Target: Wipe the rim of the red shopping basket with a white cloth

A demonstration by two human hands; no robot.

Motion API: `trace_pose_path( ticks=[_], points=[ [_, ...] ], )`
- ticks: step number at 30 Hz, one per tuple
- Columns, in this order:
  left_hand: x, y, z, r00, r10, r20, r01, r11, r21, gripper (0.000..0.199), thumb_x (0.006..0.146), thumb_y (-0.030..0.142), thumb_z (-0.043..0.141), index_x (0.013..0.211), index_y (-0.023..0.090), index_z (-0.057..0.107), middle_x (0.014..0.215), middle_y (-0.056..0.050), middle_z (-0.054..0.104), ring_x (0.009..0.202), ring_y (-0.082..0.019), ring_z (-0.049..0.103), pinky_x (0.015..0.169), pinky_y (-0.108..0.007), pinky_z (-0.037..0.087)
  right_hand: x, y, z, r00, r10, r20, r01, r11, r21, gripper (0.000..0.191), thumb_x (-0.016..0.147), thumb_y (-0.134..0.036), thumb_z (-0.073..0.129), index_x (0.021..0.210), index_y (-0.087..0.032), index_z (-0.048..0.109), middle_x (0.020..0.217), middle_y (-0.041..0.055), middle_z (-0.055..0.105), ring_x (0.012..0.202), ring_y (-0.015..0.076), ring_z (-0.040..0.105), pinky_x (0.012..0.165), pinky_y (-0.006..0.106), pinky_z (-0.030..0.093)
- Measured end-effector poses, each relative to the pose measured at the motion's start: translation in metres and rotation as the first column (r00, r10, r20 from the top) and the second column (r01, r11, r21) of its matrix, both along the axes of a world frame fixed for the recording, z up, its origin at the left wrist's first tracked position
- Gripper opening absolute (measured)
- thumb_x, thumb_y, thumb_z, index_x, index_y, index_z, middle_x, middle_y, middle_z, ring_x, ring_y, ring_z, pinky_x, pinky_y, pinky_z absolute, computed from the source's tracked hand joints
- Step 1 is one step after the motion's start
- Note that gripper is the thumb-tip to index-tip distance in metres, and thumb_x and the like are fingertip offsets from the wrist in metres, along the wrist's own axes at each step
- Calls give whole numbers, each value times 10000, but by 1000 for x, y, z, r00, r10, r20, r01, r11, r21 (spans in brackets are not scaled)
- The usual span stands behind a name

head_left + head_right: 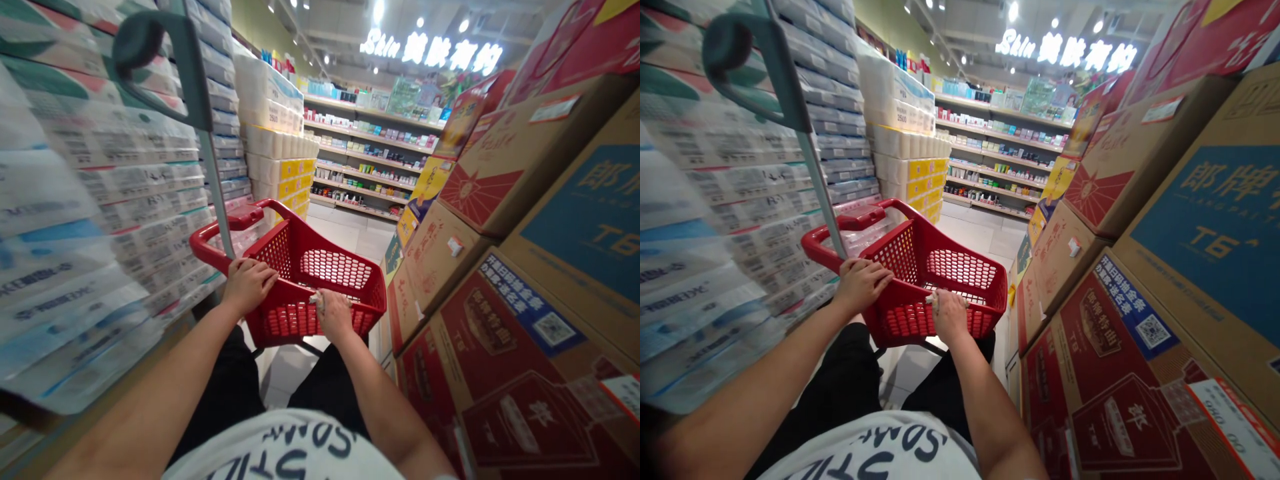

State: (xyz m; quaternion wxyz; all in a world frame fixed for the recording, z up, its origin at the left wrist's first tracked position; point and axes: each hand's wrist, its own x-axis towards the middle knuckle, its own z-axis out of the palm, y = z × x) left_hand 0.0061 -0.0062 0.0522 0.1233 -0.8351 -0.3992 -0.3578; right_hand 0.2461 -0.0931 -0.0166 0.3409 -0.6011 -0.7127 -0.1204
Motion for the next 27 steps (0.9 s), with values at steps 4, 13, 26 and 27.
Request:
trace_pose_path(
  ticks=[4, 13, 26, 27],
  points=[
    [0, -3, 0, 1000, 4, -4, -4, 1000, 2, 262, 892, 403, 468, 841, 271, 688, 901, -26, 682, 969, -241, 500, 975, -469, 214, 49, -24, -14, 998, -61, 22, 59, 997, 57, 303, 905, -250, 435, 1182, -161, 520, 1067, 94, 623, 1011, 216, 539, 924, 363, 348],
    [-1, -2, 3, 998, 25, -53, -24, 1000, 11, 268, 897, 391, 462, 835, 282, 699, 864, -18, 677, 935, -232, 486, 958, -458, 228, 85, -41, -32, 990, -141, -29, 144, 976, 161, 343, 945, -363, 381, 1163, -147, 535, 1097, 114, 614, 1028, 242, 525, 938, 404, 359],
    [-12, -2, 8, 998, 24, -52, -24, 1000, -1, 262, 896, 369, 458, 825, 298, 700, 848, -14, 675, 925, -221, 498, 939, -456, 247, 70, -44, -34, 992, -118, -40, 123, 975, 187, 346, 959, -384, 368, 1161, -162, 540, 1091, 108, 622, 1026, 241, 541, 931, 405, 356],
    [-14, -2, 8, 998, 25, -54, -25, 1000, -5, 262, 898, 370, 456, 825, 298, 697, 855, -11, 676, 924, -219, 498, 940, -458, 246, 68, -42, -34, 991, -129, -46, 135, 972, 195, 343, 960, -384, 366, 1149, -162, 545, 1084, 109, 625, 1020, 243, 544, 928, 407, 356]
  ],
)
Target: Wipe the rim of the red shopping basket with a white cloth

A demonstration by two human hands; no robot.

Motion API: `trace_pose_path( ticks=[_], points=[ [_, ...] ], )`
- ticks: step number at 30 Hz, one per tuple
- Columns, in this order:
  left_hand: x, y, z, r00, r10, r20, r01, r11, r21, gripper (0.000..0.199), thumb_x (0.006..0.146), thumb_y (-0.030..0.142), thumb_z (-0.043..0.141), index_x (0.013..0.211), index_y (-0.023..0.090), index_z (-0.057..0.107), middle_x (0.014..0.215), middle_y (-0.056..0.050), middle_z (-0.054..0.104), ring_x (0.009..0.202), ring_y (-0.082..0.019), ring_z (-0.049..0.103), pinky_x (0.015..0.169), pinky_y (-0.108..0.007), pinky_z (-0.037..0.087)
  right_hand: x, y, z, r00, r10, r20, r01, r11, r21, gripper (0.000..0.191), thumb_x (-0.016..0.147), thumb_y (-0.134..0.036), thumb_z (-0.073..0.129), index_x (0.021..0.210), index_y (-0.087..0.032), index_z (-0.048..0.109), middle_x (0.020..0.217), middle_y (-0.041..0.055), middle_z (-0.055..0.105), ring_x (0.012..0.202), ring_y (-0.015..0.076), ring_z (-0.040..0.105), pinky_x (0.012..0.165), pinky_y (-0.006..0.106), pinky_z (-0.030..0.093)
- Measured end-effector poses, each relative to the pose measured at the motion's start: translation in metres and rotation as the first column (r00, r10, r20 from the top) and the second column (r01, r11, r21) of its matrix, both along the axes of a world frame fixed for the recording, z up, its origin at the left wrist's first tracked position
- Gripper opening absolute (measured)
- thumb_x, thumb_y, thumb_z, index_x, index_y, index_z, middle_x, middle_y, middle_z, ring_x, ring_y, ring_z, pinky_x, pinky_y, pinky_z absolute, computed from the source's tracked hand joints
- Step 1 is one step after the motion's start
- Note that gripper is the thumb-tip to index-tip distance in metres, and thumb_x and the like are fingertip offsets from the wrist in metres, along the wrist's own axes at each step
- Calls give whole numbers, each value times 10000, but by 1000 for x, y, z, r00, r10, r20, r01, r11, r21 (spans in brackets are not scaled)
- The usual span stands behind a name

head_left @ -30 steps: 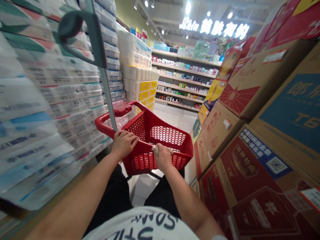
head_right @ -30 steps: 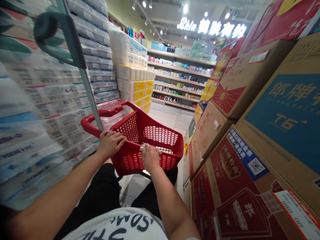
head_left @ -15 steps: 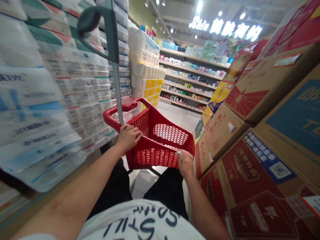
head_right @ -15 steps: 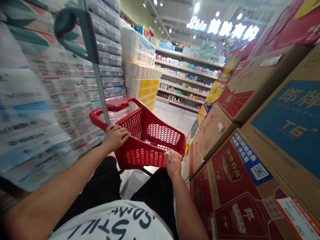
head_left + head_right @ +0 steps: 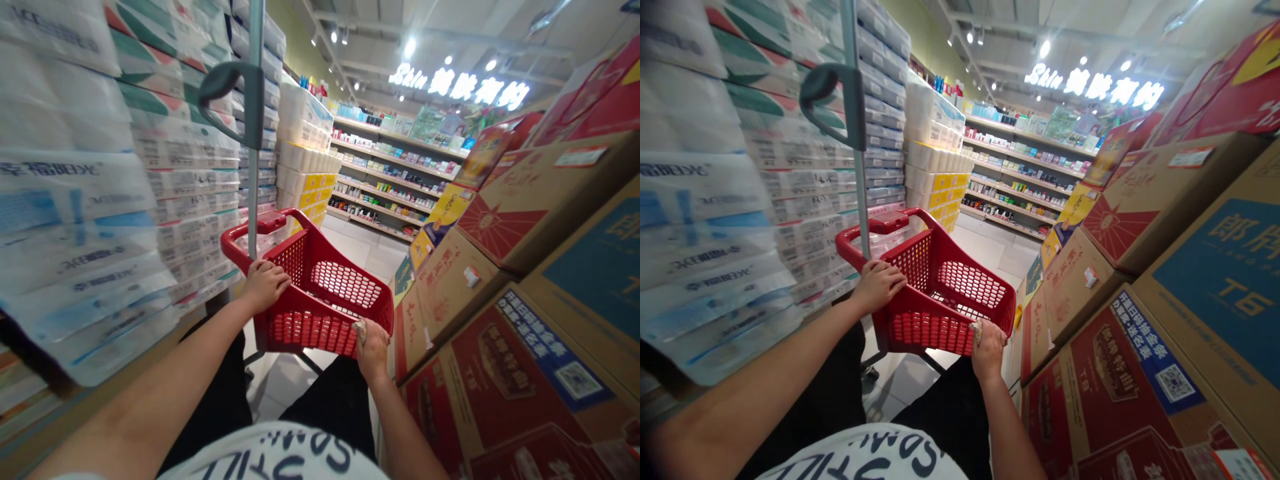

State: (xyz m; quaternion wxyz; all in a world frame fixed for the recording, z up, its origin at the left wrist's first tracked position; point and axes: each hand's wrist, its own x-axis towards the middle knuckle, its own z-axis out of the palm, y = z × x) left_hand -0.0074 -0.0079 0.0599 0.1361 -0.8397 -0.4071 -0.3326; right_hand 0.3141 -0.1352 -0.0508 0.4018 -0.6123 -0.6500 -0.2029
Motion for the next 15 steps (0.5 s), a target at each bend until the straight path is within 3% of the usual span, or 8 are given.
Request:
trace_pose_path(
  ticks=[7, 15],
  points=[
    [-11, 4, -2, 999, -13, 30, 13, 1000, -13, 266, 903, 361, 444, 834, 305, 694, 867, -11, 680, 929, -217, 500, 959, -466, 238, -22, 13, -5, 997, -74, -28, 76, 995, 60, 325, 947, -369, 374, 1096, -149, 563, 1024, 134, 634, 996, 272, 551, 927, 447, 342],
    [-26, 11, -4, 996, -31, 86, 35, 999, -40, 267, 885, 382, 465, 796, 300, 703, 840, -25, 678, 924, -224, 509, 966, -466, 225, -36, 6, -6, 998, -60, 22, 59, 998, 27, 314, 946, -323, 370, 1150, -155, 540, 1084, 137, 622, 1037, 270, 535, 932, 444, 331]
  ],
)
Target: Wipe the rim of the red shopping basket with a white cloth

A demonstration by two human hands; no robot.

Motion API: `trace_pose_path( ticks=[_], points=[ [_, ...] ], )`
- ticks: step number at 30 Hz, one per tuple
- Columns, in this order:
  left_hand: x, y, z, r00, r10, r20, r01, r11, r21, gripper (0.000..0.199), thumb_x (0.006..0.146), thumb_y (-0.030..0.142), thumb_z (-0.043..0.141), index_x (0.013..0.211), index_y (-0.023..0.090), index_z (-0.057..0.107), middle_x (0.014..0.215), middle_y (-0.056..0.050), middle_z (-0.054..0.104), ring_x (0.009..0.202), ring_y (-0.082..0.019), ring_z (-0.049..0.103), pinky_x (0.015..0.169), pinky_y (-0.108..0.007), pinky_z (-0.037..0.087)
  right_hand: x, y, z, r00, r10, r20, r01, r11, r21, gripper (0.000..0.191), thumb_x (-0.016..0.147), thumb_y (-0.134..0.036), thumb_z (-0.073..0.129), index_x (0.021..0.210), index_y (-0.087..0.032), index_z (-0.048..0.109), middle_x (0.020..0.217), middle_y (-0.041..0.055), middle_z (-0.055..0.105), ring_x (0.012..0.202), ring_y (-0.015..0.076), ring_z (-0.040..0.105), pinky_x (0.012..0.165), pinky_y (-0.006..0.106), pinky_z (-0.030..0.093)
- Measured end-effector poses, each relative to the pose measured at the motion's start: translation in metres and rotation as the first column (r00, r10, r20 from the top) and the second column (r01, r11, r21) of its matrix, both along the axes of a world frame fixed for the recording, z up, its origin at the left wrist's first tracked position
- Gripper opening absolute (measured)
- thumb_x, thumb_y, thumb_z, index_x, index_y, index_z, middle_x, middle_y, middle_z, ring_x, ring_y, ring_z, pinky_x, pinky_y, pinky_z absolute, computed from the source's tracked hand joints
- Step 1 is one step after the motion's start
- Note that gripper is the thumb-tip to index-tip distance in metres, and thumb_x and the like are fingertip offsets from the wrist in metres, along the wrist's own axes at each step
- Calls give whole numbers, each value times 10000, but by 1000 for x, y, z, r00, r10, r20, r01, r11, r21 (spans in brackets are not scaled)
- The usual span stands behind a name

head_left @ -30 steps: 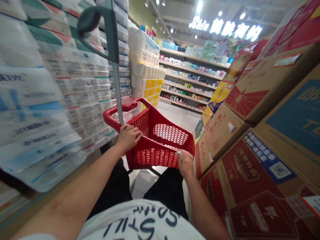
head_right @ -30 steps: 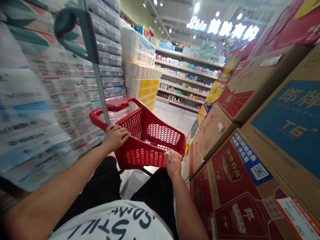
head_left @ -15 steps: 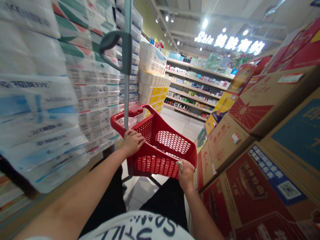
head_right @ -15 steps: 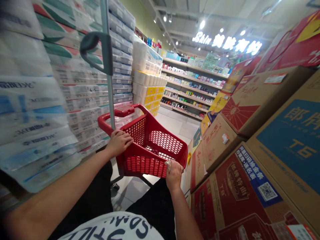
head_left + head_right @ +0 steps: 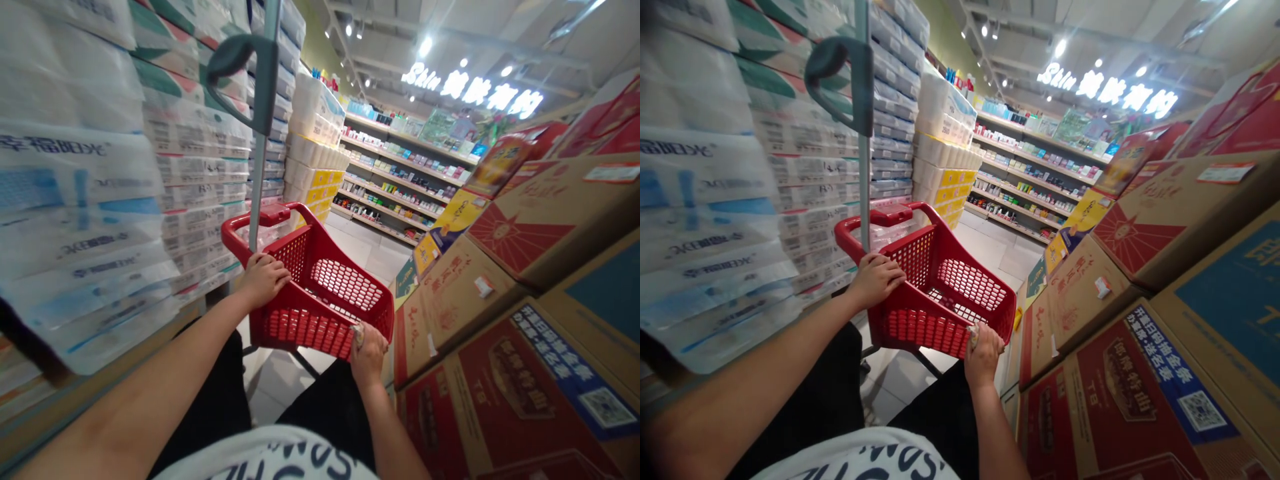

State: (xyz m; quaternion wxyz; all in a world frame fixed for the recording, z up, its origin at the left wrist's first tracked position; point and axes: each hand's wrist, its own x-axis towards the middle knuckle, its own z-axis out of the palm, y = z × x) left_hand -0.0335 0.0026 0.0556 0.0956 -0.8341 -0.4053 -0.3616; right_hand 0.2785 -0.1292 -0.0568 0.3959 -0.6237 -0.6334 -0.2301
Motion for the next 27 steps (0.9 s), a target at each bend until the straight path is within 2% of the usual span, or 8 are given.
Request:
trace_pose_path(
  ticks=[8, 14, 20, 27],
  points=[
    [-1, -3, 1, 1000, 16, -5, -16, 1000, 5, 244, 879, 370, 476, 792, 295, 690, 845, -4, 682, 931, -219, 502, 984, -458, 208, -1, -11, 7, 999, -4, 45, 7, 999, -52, 327, 948, -346, 381, 1158, -151, 537, 1073, 127, 631, 1012, 257, 551, 917, 418, 350],
    [0, -2, 0, 999, 36, -17, -36, 999, 11, 250, 883, 378, 467, 787, 302, 686, 851, -3, 685, 943, -217, 505, 972, -457, 211, 4, -16, 12, 998, 39, 49, -34, 994, -101, 333, 954, -349, 360, 1154, -163, 551, 1071, 115, 639, 1009, 241, 562, 915, 395, 359],
    [-9, -2, -1, 997, 67, -42, -66, 998, 14, 244, 870, 384, 483, 770, 303, 691, 827, -14, 679, 901, -214, 508, 939, -451, 228, -8, -17, 8, 999, 44, 19, -42, 996, -80, 332, 958, -337, 353, 1168, -164, 543, 1087, 114, 632, 1007, 249, 562, 913, 409, 364],
    [-25, -1, -4, 996, 85, -26, -85, 996, 12, 222, 856, 401, 505, 770, 306, 687, 842, -3, 686, 914, -219, 492, 949, -460, 210, -16, -14, 0, 987, 147, 65, -143, 988, -63, 347, 946, -300, 379, 1237, -164, 509, 1116, 131, 616, 1032, 248, 557, 915, 421, 379]
  ],
)
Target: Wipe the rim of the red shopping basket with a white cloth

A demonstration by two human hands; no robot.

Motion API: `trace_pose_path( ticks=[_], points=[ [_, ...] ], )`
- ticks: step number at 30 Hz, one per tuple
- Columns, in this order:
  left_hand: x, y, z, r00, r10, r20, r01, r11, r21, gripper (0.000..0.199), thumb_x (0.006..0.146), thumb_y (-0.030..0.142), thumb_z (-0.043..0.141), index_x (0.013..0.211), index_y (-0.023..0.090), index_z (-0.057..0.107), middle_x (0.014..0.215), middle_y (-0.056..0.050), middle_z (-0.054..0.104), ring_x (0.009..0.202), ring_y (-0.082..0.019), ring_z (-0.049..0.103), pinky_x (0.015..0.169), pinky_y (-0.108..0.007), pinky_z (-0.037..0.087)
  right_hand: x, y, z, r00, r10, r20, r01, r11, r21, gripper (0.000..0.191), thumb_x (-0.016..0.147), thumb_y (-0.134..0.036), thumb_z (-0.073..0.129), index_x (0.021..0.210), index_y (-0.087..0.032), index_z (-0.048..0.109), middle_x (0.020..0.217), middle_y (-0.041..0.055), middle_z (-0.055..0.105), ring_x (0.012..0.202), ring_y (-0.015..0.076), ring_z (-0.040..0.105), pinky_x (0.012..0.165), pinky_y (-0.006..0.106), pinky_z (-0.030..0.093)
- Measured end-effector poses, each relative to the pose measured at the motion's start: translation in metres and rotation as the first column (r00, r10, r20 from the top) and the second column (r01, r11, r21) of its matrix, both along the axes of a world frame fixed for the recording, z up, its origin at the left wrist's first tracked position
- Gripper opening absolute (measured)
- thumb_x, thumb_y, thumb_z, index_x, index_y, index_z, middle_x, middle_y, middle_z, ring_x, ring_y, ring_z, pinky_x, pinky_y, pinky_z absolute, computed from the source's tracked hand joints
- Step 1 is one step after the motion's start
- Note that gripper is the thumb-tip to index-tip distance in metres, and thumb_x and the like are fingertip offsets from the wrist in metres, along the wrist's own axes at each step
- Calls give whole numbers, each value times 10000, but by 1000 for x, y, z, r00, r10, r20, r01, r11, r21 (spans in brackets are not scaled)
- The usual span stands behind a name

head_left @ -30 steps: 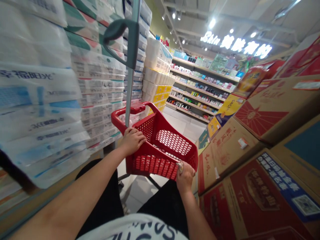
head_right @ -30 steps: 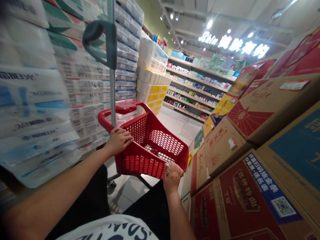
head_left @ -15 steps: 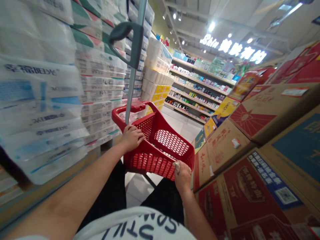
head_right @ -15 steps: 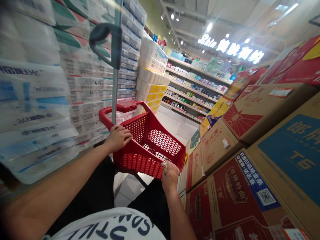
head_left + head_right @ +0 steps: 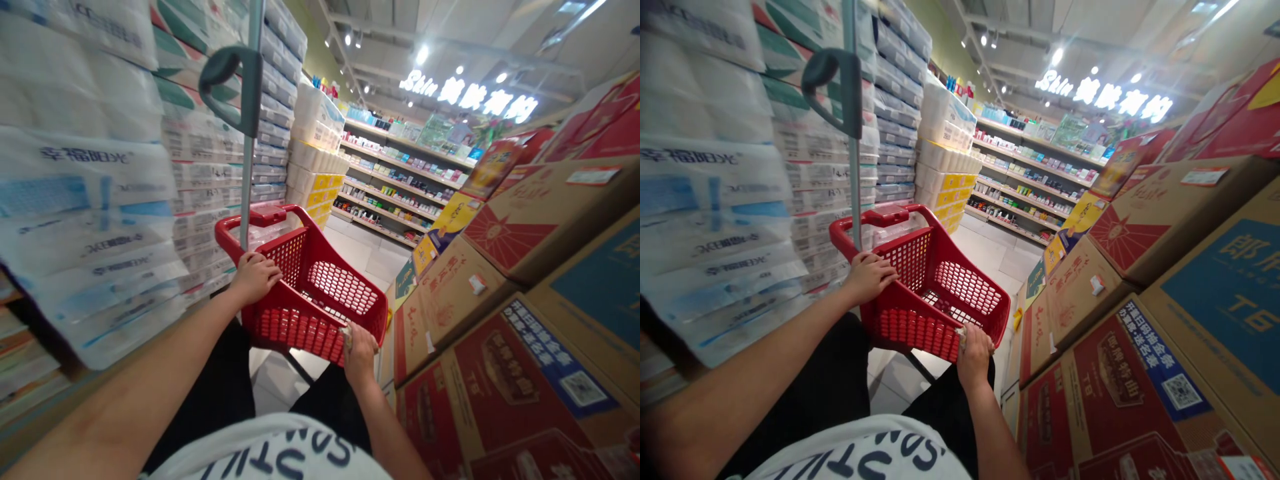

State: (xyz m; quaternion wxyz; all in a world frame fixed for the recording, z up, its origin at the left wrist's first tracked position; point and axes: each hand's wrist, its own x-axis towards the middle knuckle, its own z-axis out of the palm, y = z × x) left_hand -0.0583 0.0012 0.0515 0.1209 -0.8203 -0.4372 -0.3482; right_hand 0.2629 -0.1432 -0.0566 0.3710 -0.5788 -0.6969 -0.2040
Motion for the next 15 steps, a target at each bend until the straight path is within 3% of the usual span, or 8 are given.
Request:
trace_pose_path(
  ticks=[9, 15],
  points=[
    [1, 3, 2, 1000, 28, -5, -28, 1000, 2, 285, 868, 404, 463, 732, 286, 683, 797, -31, 666, 886, -224, 490, 928, -462, 215, -6, 17, 14, 999, 5, -40, -8, 996, -85, 387, 928, -208, 370, 1297, -178, 480, 1115, 113, 623, 1048, 232, 554, 909, 398, 372],
    [4, 5, -1, 999, 35, -10, -35, 999, 18, 262, 865, 411, 479, 746, 293, 681, 812, -22, 666, 896, -220, 489, 938, -464, 219, -30, 10, 13, 993, -51, -111, 62, 994, 95, 294, 948, -209, 377, 1223, -182, 479, 1149, 134, 609, 1102, 255, 531, 905, 433, 368]
  ],
)
